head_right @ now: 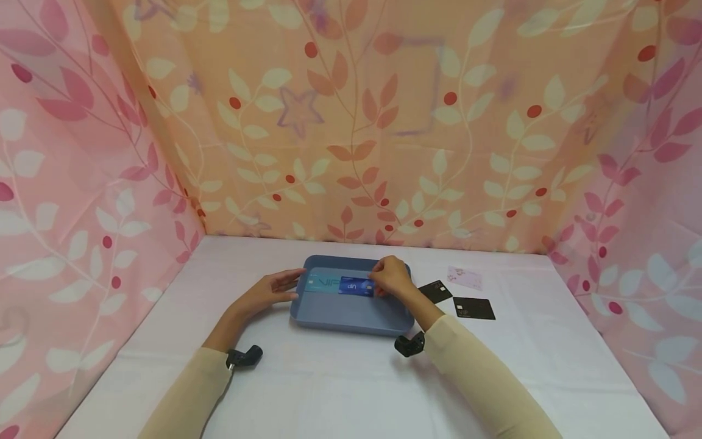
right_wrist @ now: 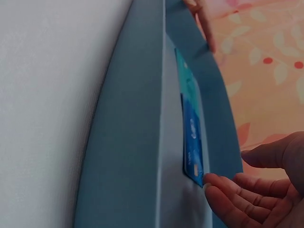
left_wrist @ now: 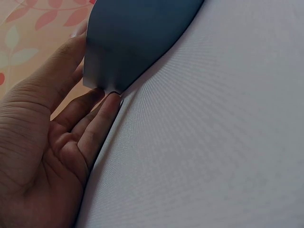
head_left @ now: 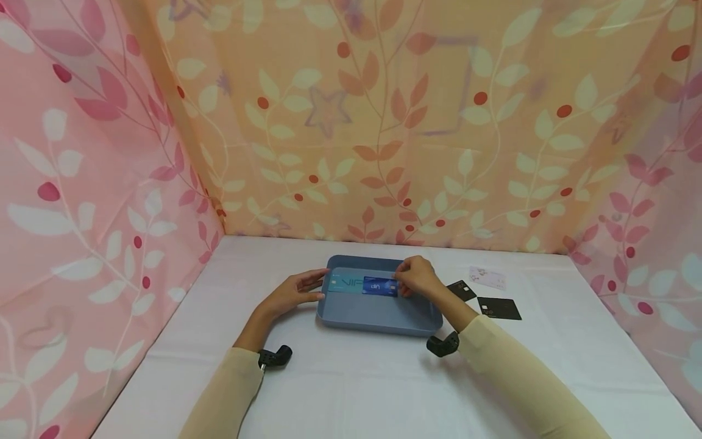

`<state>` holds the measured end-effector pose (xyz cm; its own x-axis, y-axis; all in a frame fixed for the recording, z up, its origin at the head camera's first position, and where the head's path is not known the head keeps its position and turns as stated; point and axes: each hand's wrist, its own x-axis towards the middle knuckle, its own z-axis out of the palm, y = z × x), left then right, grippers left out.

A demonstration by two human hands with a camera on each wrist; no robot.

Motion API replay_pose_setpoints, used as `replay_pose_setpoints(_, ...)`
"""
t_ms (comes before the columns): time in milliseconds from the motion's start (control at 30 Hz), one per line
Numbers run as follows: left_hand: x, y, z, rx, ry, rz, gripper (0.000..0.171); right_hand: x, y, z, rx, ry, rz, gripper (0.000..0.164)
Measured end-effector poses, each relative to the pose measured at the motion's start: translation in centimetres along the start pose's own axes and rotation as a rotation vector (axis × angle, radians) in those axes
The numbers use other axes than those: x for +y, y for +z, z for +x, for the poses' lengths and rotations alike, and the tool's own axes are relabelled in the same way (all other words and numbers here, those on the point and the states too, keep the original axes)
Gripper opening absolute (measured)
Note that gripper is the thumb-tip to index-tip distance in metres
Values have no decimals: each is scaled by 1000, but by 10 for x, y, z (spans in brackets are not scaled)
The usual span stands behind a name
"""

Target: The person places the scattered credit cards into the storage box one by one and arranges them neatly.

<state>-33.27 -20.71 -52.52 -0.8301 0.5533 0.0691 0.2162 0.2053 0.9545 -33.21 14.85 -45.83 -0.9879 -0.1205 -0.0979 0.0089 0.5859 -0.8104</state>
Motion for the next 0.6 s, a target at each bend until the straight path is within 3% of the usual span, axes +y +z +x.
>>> replay_pose_setpoints(267, 0, -3, 1, 9, 11, -16, 71, -12, -12, -13, -3, -78, -4, 19)
replay_pose_setpoints(600, 0, 1, -1, 2, 5, -30, 71, -13, -29, -38, 0, -62, 19, 24)
